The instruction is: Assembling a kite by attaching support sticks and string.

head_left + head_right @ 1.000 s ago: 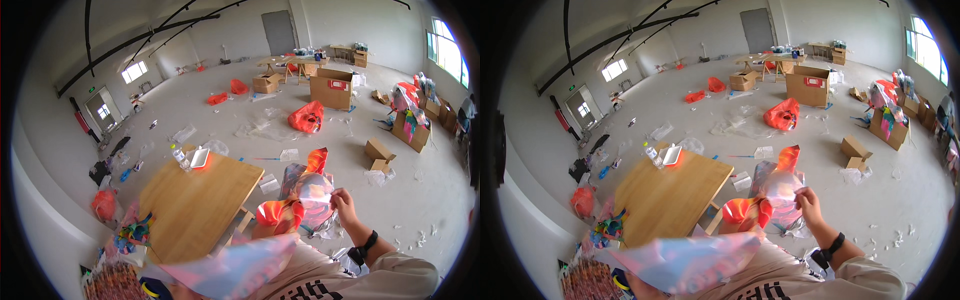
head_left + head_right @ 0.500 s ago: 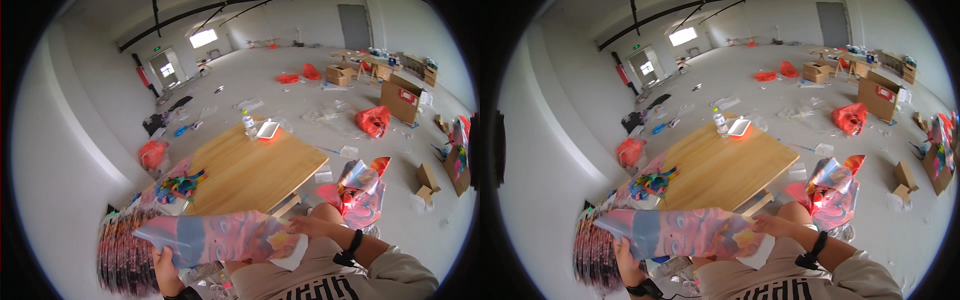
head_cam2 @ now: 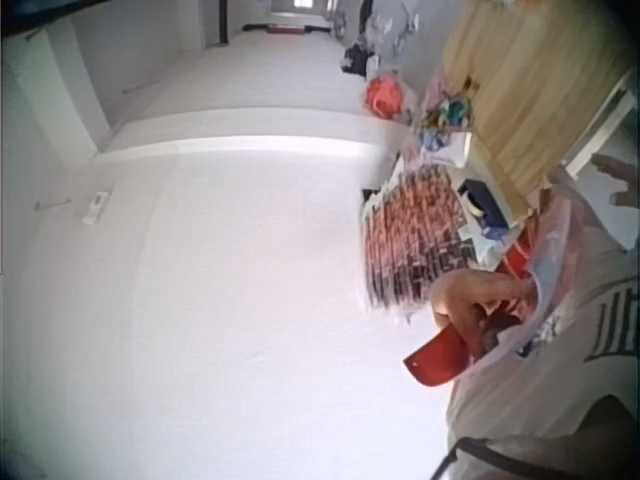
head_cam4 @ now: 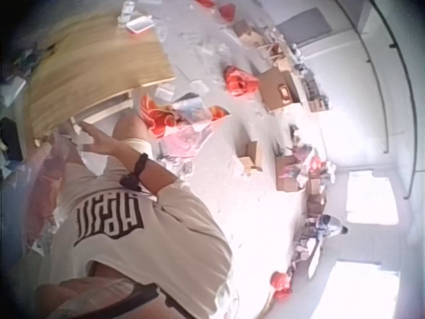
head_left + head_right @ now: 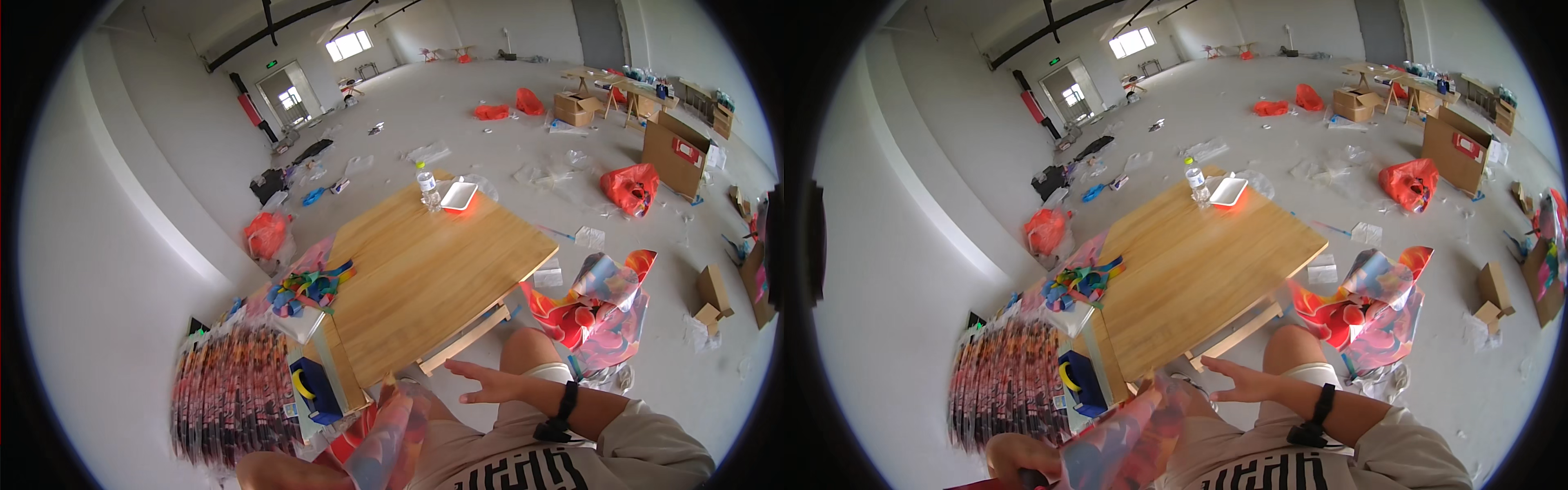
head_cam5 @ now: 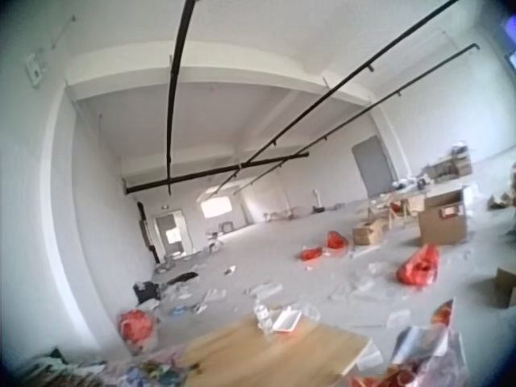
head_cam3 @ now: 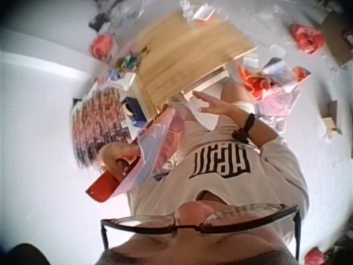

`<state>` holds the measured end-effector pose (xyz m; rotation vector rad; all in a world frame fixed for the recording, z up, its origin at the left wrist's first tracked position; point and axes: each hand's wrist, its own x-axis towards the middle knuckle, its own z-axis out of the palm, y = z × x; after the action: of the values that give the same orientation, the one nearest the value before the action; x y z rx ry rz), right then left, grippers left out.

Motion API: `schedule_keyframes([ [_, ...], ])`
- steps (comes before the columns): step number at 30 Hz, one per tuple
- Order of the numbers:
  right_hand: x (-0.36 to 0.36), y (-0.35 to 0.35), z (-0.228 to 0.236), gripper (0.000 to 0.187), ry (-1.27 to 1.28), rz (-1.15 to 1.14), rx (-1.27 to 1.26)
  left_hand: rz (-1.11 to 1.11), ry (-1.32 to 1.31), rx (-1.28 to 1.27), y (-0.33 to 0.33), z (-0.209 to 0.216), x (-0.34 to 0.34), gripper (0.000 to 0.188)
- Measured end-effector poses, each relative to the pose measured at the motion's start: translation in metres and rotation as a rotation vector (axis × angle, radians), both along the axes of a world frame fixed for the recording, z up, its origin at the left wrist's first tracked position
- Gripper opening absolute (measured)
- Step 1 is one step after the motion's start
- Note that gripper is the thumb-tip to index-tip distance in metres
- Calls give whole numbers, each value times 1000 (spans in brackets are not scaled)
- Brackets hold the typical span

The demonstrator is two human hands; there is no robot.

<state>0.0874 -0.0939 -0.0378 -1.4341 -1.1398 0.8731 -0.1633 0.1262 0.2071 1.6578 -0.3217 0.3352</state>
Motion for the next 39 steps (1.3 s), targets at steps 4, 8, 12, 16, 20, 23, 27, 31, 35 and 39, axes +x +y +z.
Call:
schedule_keyframes([
  [4, -6, 10, 10, 91, -17, 181, 98, -26, 38, -27, -7, 3, 3, 38],
  [8, -31, 18, 33, 94, -138, 313, 235, -54, 71, -46, -12, 4, 6, 39],
  [12, -69, 44, 58, 78, -171, 466, 534, -95, 104, -63, -14, 4, 11, 39],
  [16, -87, 45, 100, 46, -464, 281, 860, -133, 138, -85, -15, 3, 17, 40],
  [20, -85, 49, 67, 59, -232, 589, 552, -198, 167, -105, -20, 5, 26, 40],
  [23, -83, 49, 69, 59, -298, 674, 351, -241, 194, -121, -21, 6, 32, 41],
  [27, -66, 46, 66, 47, -41, 833, -10, -256, 251, -167, -18, 7, 27, 41],
  [31, -50, 20, 72, 45, 161, 574, 354, 67, 382, -68, 11, 1, 4, 36],
  [35, -30, 5, 43, 54, 556, 631, 173, 439, 312, 123, 24, -16, 27, 40],
  [39, -22, 0, 58, 71, 1164, 909, 68, 384, 310, -33, 18, -14, 37, 30],
])
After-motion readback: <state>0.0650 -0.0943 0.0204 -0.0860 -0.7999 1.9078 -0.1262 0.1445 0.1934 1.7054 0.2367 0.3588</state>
